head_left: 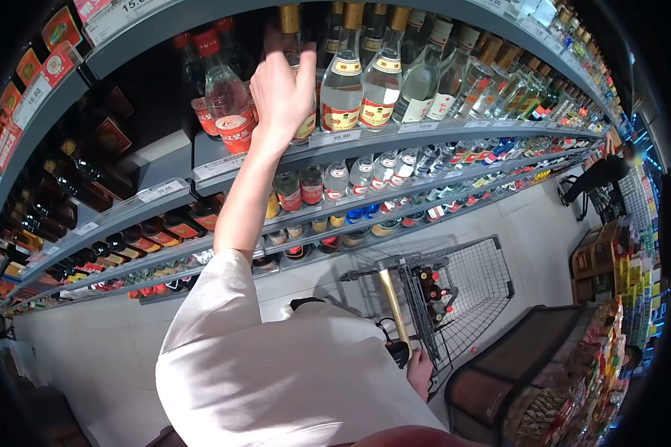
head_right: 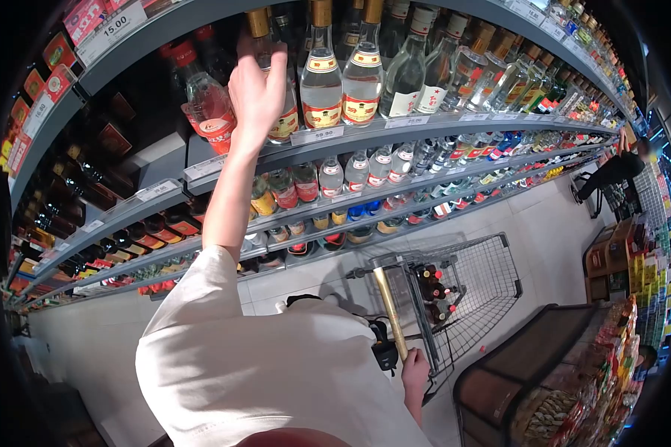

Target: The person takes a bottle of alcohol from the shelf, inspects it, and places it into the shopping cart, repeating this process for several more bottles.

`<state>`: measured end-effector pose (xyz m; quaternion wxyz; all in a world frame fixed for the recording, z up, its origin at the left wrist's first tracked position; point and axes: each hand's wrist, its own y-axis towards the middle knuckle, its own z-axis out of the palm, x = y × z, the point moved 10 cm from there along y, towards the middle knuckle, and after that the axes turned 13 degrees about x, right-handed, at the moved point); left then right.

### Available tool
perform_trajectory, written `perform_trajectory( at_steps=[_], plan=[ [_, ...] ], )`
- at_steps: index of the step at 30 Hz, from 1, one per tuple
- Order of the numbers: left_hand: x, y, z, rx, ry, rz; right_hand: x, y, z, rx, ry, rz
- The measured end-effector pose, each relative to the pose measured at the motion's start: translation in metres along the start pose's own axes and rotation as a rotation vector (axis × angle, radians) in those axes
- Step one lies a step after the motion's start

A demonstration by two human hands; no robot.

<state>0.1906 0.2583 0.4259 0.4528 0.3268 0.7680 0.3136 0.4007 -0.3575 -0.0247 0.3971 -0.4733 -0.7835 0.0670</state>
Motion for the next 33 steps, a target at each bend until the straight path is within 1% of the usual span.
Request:
perform_trajectory(
  at_steps=[2, 3, 5, 7, 10, 13, 15, 16, 17, 21, 23, 24, 25, 26, 27, 29, 31, 32, 33],
  plan=[
    [-0.001, 0.0, -0.004, -0.091, -0.04, 0.093, -0.011, 0.005, 0.003, 0.004, 0.018, 0.014],
    [0.002, 0.0, -0.003, -0.092, -0.034, 0.091, -0.009, 0.005, 0.003, 0.008, 0.015, 0.01],
    [-0.001, -0.003, -0.002, -0.102, -0.023, 0.153, -0.006, 0.003, 0.002, -0.004, 0.032, -0.002],
    [-0.008, -0.008, -0.003, -0.079, 0.008, 0.146, -0.007, 0.002, 0.002, -0.007, 0.032, -0.001],
    [-0.019, -0.014, -0.009, -0.096, -0.015, 0.141, -0.002, 0.001, -0.001, -0.021, 0.014, -0.011],
    [-0.025, -0.019, -0.009, -0.068, -0.051, 0.122, 0.003, 0.0, -0.003, -0.033, 0.005, -0.022],
    [-0.033, -0.024, -0.011, -0.077, -0.113, 0.194, 0.003, -0.004, -0.004, -0.038, 0.018, -0.015],
    [-0.032, -0.027, -0.01, -0.058, -0.12, 0.176, 0.009, -0.004, -0.006, -0.044, 0.002, -0.035],
    [-0.033, -0.03, -0.012, -0.088, -0.07, 0.191, 0.014, -0.005, -0.008, -0.054, -0.011, -0.052],
    [-0.023, -0.039, -0.009, -0.043, -0.138, 0.085, 0.009, -0.006, -0.008, -0.09, -0.04, -0.006],
    [-0.022, -0.039, -0.009, -0.062, -0.129, 0.07, 0.008, -0.006, -0.008, -0.053, -0.026, 0.028],
    [-0.017, -0.038, -0.011, -0.094, -0.175, 0.112, -0.006, -0.002, -0.003, -0.073, -0.019, 0.043],
    [-0.017, -0.039, -0.011, -0.132, -0.216, 0.151, 0.0, -0.005, -0.008, -0.082, -0.031, 0.029],
    [-0.029, -0.039, -0.012, -0.143, -0.29, 0.187, 0.008, -0.007, -0.01, -0.081, -0.046, 0.008],
    [-0.039, -0.038, -0.018, -0.158, -0.353, 0.219, 0.004, -0.01, -0.012, -0.099, -0.026, 0.044],
    [-0.047, -0.037, -0.026, -0.134, -0.354, 0.273, 0.004, -0.006, -0.009, -0.074, -0.029, 0.036],
    [-0.058, -0.04, -0.04, -0.162, -0.495, 0.325, 0.008, -0.007, -0.011, -0.068, -0.017, 0.051],
    [-0.069, -0.042, -0.051, -0.184, -0.504, 0.351, 0.01, -0.008, -0.011, -0.053, -0.02, 0.049],
    [-0.065, -0.042, -0.06, -0.187, -0.52, 0.368, 0.007, -0.008, -0.012, -0.074, -0.002, 0.073]
  ],
)
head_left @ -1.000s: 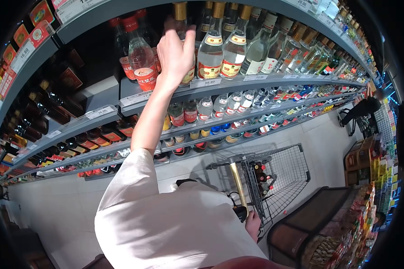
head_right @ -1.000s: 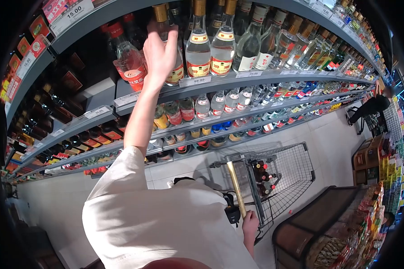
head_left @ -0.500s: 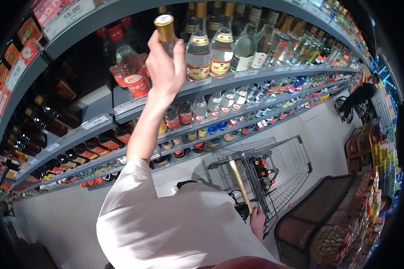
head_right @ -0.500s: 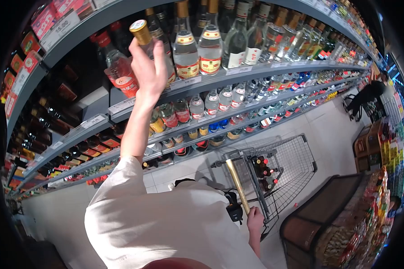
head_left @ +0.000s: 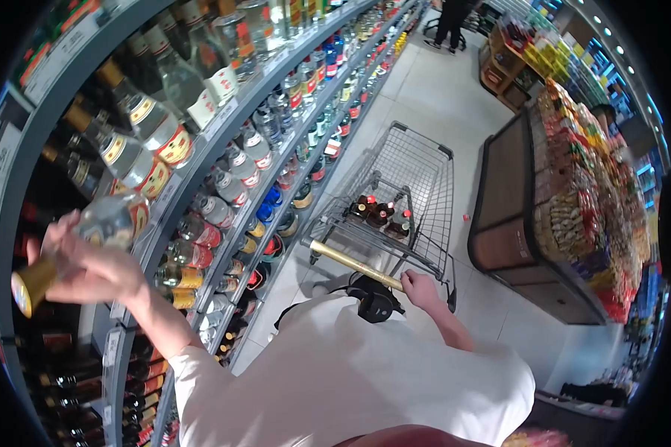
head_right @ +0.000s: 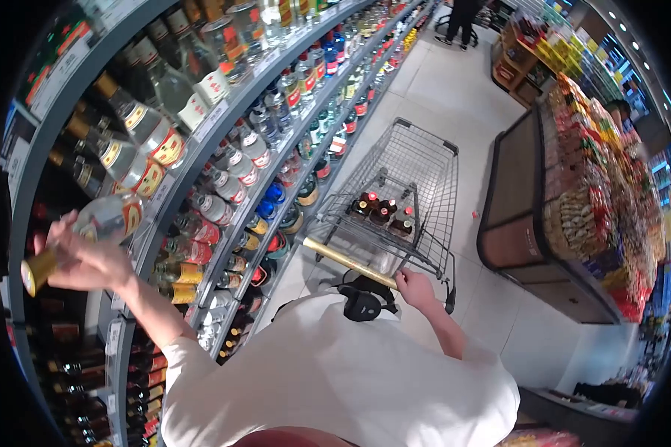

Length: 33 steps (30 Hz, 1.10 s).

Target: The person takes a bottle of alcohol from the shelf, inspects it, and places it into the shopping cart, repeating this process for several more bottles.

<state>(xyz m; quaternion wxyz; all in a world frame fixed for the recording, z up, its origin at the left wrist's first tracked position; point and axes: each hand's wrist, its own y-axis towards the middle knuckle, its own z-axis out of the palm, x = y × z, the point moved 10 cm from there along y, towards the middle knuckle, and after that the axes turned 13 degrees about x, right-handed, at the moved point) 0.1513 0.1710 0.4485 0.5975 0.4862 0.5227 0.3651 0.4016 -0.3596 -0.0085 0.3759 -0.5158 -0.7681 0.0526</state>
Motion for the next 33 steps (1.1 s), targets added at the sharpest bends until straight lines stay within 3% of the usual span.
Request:
perform_trajectory(
  at_steps=[2, 4, 8, 10, 13, 14, 15, 16, 17, 19, 20, 22, 27, 30, 31, 33],
  plan=[
    [-0.032, 0.002, -0.006, 0.019, -0.051, 0.117, -0.002, 0.001, 0.004, 0.034, -0.02, 0.008],
    [-0.042, -0.007, -0.006, -0.009, -0.135, 0.001, -0.008, 0.0, 0.003, 0.008, -0.008, 0.036],
    [-0.071, -0.042, 0.044, 0.144, -0.325, -0.133, -0.002, 0.005, 0.002, 0.079, -0.119, 0.015],
    [-0.074, -0.071, 0.086, 0.251, -0.472, -0.285, 0.041, -0.005, -0.036, -0.066, -0.077, -0.124],
    [-0.093, -0.126, 0.166, 0.411, -0.705, -0.495, 0.121, -0.024, -0.11, -0.246, 0.276, -0.39],
    [-0.097, -0.155, 0.194, 0.624, -0.695, -0.485, 0.146, -0.033, -0.135, -0.303, 0.342, -0.474],
    [-0.113, -0.174, 0.216, 0.672, -0.748, -0.4, 0.164, -0.041, -0.156, -0.313, 0.341, -0.467],
    [-0.126, -0.196, 0.237, 0.747, -0.859, -0.478, 0.192, -0.063, -0.183, -0.388, 0.309, -0.637],
    [-0.143, -0.213, 0.257, 0.917, -0.781, -0.259, 0.216, -0.085, -0.202, -0.459, 0.279, -0.806],
    [-0.164, -0.25, 0.284, 0.958, -0.664, -0.337, 0.233, -0.1, -0.22, -0.451, 0.265, -0.831],
    [-0.179, -0.257, 0.298, 1.026, -0.773, -0.298, 0.242, -0.108, -0.227, -0.44, 0.244, -0.865],
    [-0.202, -0.264, 0.314, 1.038, -0.807, -0.165, 0.255, -0.104, -0.236, -0.482, 0.124, -0.767],
    [-0.226, -0.294, 0.343, 1.109, -1.012, -0.314, 0.227, -0.071, -0.245, -0.304, 0.032, -0.486],
    [-0.231, -0.299, 0.361, 1.141, -1.063, -0.35, 0.203, -0.056, -0.251, -0.352, -0.035, -0.462],
    [-0.227, -0.313, 0.371, 1.255, -0.98, -0.349, 0.197, -0.057, -0.258, -0.397, -0.032, -0.441],
    [-0.208, -0.315, 0.379, 1.303, -0.964, -0.368, 0.177, -0.057, -0.272, -0.476, -0.012, -0.397]
  ],
)
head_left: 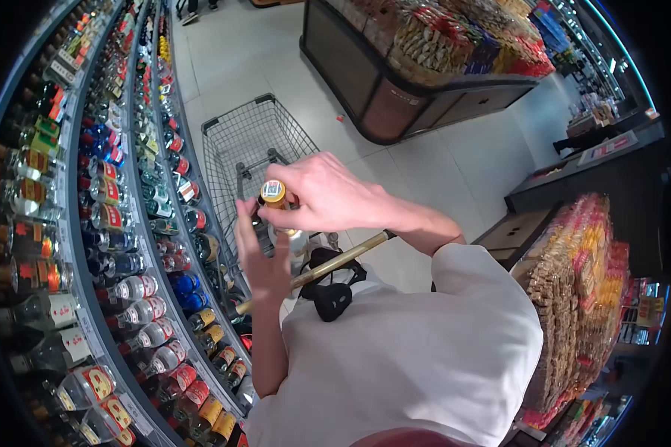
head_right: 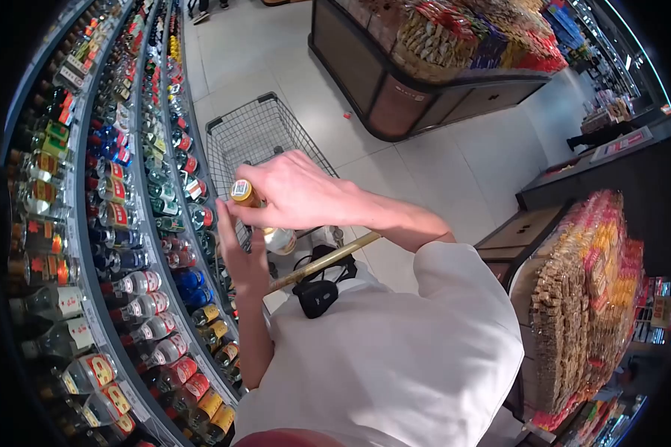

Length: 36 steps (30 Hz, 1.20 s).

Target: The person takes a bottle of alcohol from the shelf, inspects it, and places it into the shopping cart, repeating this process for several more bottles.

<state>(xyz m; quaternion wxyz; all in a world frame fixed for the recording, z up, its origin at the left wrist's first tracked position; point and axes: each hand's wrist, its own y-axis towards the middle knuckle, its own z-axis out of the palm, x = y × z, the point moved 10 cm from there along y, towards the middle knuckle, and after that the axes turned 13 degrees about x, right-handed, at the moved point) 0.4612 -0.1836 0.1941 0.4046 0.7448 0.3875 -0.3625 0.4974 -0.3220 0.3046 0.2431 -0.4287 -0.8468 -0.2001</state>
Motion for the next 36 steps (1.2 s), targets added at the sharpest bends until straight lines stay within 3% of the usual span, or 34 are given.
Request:
perform_trajectory(
  at_steps=[1, 3, 5, 8, 11, 13, 16, 24, 33, 36],
  plan=[
    [0.011, -0.001, -0.01, 0.006, 0.019, -0.038, -0.01, -0.001, -0.011, -0.076, -0.011, 0.015],
    [0.071, -0.027, -0.029, 0.024, 0.187, -0.328, -0.034, 0.0, -0.02, -0.096, -0.056, 0.053],
    [0.126, -0.068, -0.049, 0.023, 0.601, -0.419, -0.055, 0.006, -0.025, -0.078, -0.182, 0.104],
    [0.188, -0.123, -0.065, 0.022, 0.842, -0.586, -0.111, 0.018, -0.009, -0.021, -0.264, 0.198],
    [0.205, -0.135, -0.046, 0.098, 0.733, -0.657, -0.169, 0.03, 0.006, 0.069, -0.305, 0.292],
    [0.198, -0.132, -0.027, 0.19, 0.87, -0.686, -0.211, 0.035, 0.02, 0.121, -0.354, 0.393],
    [0.203, -0.131, -0.036, 0.063, 0.779, -0.723, -0.276, 0.043, 0.053, 0.288, -0.437, 0.544],
    [0.205, -0.119, -0.03, 0.095, 0.831, -0.736, -0.416, 0.047, 0.151, 0.462, -0.45, 0.698],
    [0.204, -0.099, -0.03, 0.094, 0.82, -0.771, -0.458, 0.058, 0.203, 0.532, -0.378, 0.803],
    [0.205, -0.095, -0.03, 0.066, 0.808, -0.776, -0.503, 0.061, 0.241, 0.53, -0.383, 0.805]
  ],
)
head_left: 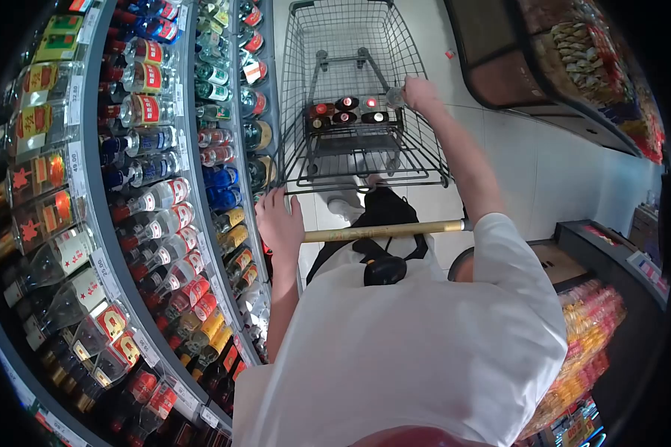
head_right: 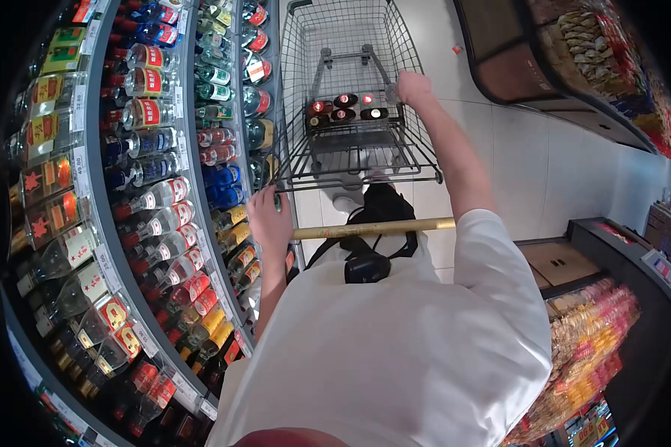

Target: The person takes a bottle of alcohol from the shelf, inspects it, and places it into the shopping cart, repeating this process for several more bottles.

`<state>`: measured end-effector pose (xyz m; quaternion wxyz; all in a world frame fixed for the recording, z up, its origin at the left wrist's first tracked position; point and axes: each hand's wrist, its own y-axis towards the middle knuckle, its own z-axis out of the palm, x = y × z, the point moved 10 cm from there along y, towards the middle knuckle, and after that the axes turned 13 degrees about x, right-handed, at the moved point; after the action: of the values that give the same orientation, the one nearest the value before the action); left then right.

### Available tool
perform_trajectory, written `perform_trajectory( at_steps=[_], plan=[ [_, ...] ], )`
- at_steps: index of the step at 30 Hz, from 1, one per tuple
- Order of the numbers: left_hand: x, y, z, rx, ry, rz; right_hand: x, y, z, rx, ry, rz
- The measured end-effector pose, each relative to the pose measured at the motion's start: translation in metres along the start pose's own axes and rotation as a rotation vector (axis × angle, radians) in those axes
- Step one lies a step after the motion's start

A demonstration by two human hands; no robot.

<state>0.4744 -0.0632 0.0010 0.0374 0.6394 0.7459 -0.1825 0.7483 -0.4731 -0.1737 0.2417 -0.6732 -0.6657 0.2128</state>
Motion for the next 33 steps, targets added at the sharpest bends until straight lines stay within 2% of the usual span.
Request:
perform_trajectory(
  at_steps=[3, 11, 13, 17, 19, 26, 33],
  plan=[
    [-0.001, 0.004, 0.001, -0.001, -0.003, -0.023, -0.005, 0.019, 0.024, 0.06, 0.04, -0.007],
    [-0.014, 0.014, -0.003, 0.048, 0.034, -0.018, -0.012, 0.05, 0.067, 0.06, 0.124, 0.011],
    [-0.015, 0.017, -0.002, 0.064, 0.022, -0.021, -0.01, 0.05, 0.066, -0.014, 0.118, -0.037],
    [-0.016, 0.021, 0.001, 0.082, 0.005, -0.033, -0.008, 0.053, 0.068, 0.055, 0.144, 0.008],
    [-0.02, 0.025, -0.001, 0.089, 0.015, -0.026, -0.004, 0.054, 0.066, 0.01, 0.148, -0.034],
    [-0.034, 0.04, -0.003, 0.062, 0.04, -0.019, 0.007, 0.072, 0.064, 0.041, 0.111, -0.077],
    [-0.046, 0.058, -0.002, 0.07, 0.067, -0.019, 0.007, 0.075, 0.042, 0.021, 0.147, -0.061]
  ],
)
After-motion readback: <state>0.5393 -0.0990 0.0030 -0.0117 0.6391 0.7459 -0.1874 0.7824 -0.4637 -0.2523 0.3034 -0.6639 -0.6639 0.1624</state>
